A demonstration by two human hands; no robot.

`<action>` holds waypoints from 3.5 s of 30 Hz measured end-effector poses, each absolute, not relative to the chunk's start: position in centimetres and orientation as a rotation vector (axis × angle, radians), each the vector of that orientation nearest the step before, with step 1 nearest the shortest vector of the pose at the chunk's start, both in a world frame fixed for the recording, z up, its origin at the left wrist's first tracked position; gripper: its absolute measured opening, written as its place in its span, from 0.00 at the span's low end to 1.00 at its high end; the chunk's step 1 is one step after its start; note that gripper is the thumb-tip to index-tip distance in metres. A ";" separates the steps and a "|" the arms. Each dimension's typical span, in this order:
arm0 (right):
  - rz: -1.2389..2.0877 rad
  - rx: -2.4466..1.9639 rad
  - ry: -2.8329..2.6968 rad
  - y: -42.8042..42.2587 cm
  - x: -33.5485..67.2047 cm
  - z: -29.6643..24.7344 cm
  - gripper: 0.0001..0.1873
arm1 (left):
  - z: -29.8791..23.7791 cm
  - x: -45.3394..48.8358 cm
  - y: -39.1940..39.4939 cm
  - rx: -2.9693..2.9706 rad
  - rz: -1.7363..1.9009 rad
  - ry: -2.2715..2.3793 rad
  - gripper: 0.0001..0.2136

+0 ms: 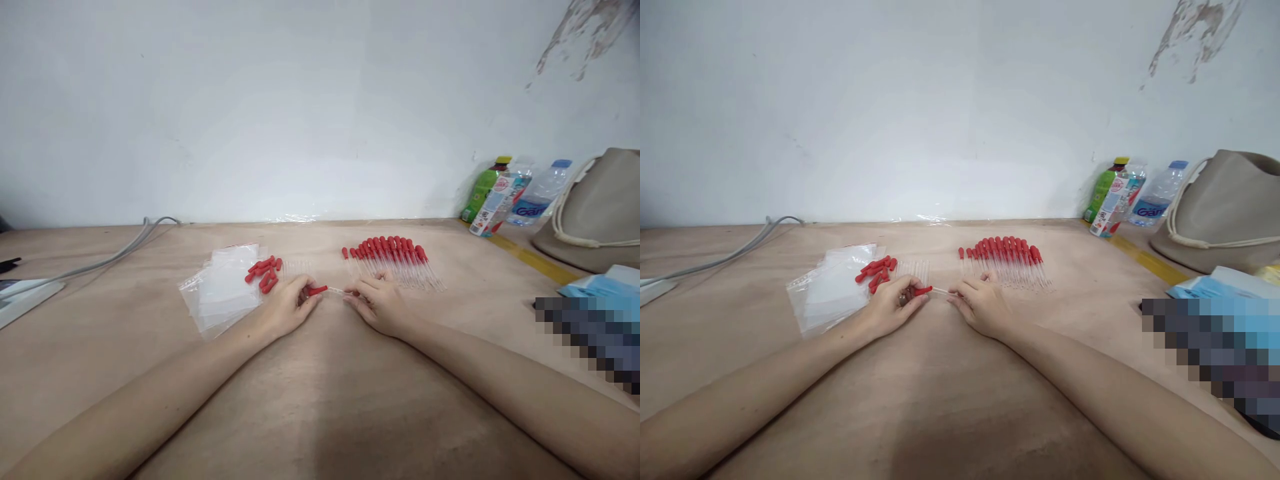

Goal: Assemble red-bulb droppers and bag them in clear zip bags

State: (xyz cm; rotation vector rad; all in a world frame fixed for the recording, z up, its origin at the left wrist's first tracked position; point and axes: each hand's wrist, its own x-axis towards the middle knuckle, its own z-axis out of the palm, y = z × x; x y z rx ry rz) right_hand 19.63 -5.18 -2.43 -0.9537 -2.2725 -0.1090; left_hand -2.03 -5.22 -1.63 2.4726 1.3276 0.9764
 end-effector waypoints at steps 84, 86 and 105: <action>-0.091 -1.944 -1.974 1.6 19.4 0.3 0.15 | -1.6 -2.4 -5.7 2.606 0.872 1.206 0.07; -0.109 -1.981 -1.988 1.9 19.4 -0.1 0.15 | -1.6 -2.5 -5.7 2.622 0.871 1.183 0.06; 0.183 -1.862 -2.162 0.7 11.6 0.5 0.17 | 1.7 -6.0 -3.0 2.630 0.641 1.892 0.04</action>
